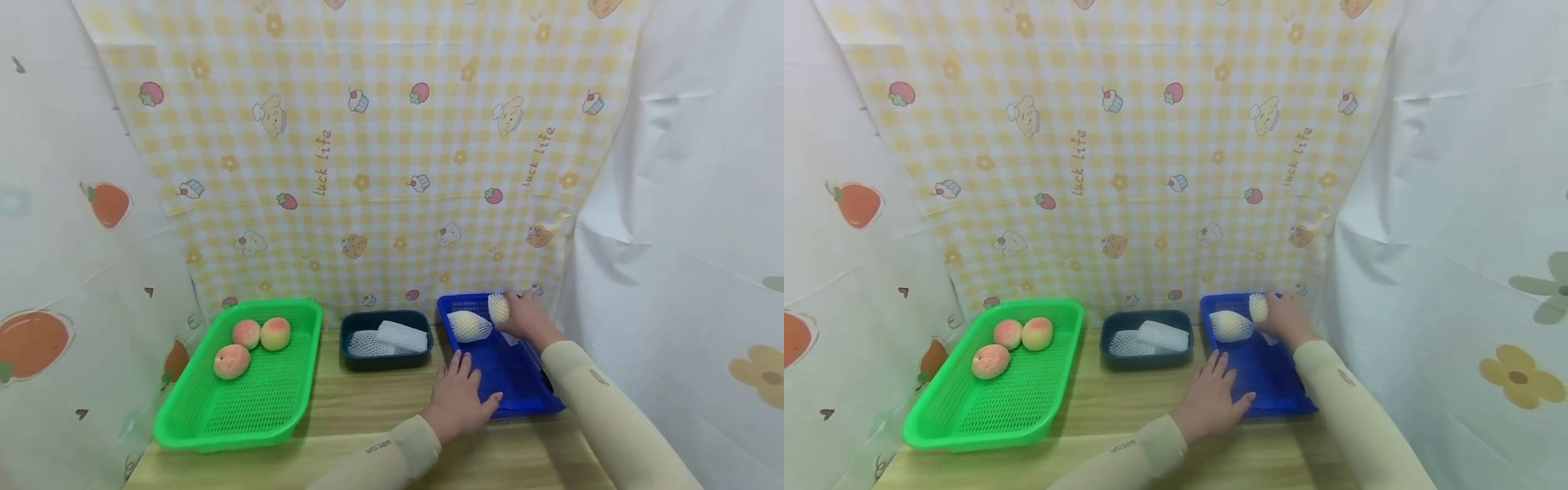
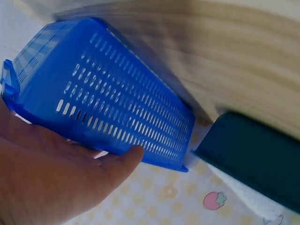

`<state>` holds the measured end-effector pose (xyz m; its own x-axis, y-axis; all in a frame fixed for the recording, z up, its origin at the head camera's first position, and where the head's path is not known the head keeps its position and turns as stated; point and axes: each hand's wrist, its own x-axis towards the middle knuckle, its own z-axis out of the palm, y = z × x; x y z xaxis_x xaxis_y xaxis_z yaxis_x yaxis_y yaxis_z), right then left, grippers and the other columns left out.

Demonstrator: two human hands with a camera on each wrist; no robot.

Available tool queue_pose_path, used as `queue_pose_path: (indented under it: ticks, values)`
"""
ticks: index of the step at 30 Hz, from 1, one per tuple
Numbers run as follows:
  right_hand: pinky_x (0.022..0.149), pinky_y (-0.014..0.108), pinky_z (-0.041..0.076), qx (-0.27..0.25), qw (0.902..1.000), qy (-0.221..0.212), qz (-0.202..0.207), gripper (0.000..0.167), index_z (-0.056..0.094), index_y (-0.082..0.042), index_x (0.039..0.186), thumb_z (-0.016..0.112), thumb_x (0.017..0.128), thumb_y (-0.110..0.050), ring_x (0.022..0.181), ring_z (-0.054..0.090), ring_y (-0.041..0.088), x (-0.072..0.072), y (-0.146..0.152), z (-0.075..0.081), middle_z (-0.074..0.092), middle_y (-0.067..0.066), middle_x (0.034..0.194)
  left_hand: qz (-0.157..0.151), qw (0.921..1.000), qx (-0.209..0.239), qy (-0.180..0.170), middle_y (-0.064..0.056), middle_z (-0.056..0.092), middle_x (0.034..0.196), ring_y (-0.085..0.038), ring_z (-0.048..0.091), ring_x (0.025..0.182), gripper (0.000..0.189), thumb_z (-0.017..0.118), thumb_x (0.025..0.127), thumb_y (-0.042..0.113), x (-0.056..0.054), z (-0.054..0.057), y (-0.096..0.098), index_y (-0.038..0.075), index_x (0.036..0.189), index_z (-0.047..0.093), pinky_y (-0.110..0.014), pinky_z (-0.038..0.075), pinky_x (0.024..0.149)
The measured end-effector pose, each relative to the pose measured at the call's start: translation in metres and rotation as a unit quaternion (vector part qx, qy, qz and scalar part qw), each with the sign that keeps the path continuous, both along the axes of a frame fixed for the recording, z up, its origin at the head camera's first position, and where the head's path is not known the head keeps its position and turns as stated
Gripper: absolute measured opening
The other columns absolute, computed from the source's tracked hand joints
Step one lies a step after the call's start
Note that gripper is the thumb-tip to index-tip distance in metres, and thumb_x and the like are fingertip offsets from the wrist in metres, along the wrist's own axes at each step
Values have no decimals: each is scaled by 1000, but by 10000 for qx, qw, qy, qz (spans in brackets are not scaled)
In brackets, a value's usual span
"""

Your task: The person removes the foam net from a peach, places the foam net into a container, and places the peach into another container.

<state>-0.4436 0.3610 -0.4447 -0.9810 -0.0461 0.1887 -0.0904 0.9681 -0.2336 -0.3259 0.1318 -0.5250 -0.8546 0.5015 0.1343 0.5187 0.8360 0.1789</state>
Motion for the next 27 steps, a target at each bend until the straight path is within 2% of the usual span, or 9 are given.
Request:
queue_pose_path:
  ticks: [3,5,8,11,15,18,21,24,27]
  values:
    - [99,73,51,-127,9997,107,186,88,51,6,154,88,87,-36,126,55,63,8,-10,3,51,47,140,-25,9997,224,-78,-4,39,177,-30,22,168,78,36,109,77,-3,-6,-1,21,158,62,-59,37,126]
    - [98,72,52,-264,9992,129,279,88,50,6,155,89,89,-37,126,56,61,13,-17,5,51,46,142,-56,9988,458,-166,-5,38,177,-31,22,168,80,35,110,77,-3,-7,-2,20,160,59,-60,37,126]
    - [98,70,53,-493,9977,178,418,88,49,5,158,89,90,-34,128,55,60,20,-27,8,50,45,145,-100,9939,1044,-339,-10,39,176,-33,26,167,80,39,110,74,-2,2,-8,15,163,54,-59,37,126]
    - [93,67,55,-725,9952,212,622,88,48,2,161,88,90,-30,125,56,57,26,-36,12,50,42,144,-139,9836,1763,-360,-16,41,173,-38,34,162,75,49,112,65,-2,17,-20,8,161,53,-60,38,125]
    - [77,55,56,-888,9908,274,983,86,49,-3,161,88,89,-28,109,60,46,37,-49,17,55,35,135,-167,9670,2543,-67,-22,48,166,-43,44,154,67,58,112,51,-8,33,-52,2,157,54,-63,41,122]
    - [70,44,52,-1056,9868,184,1211,85,49,-8,162,88,88,-26,99,56,36,50,-59,19,54,28,130,-50,9552,2958,77,-19,54,161,-40,48,151,61,61,111,47,-12,41,-83,4,155,56,-60,43,121]
    - [68,39,50,-1211,9823,82,1427,86,48,-12,163,87,87,-24,95,53,31,62,-68,20,54,23,128,139,9463,3229,123,-15,58,157,-37,52,148,57,64,111,45,-12,45,-114,7,153,58,-57,44,120]
    - [70,39,50,-1255,9785,60,1637,86,48,-16,164,86,87,-22,97,52,29,71,-78,21,53,20,129,347,9422,3329,121,-16,58,157,-38,53,148,55,66,111,43,-9,47,-141,7,152,59,-58,45,120]
    - [73,39,50,-1216,9753,75,1844,87,49,-18,164,86,86,-21,100,52,28,79,-89,21,53,17,128,552,9417,3316,149,-17,58,157,-37,54,147,54,68,110,40,-6,48,-162,6,151,59,-58,45,119]
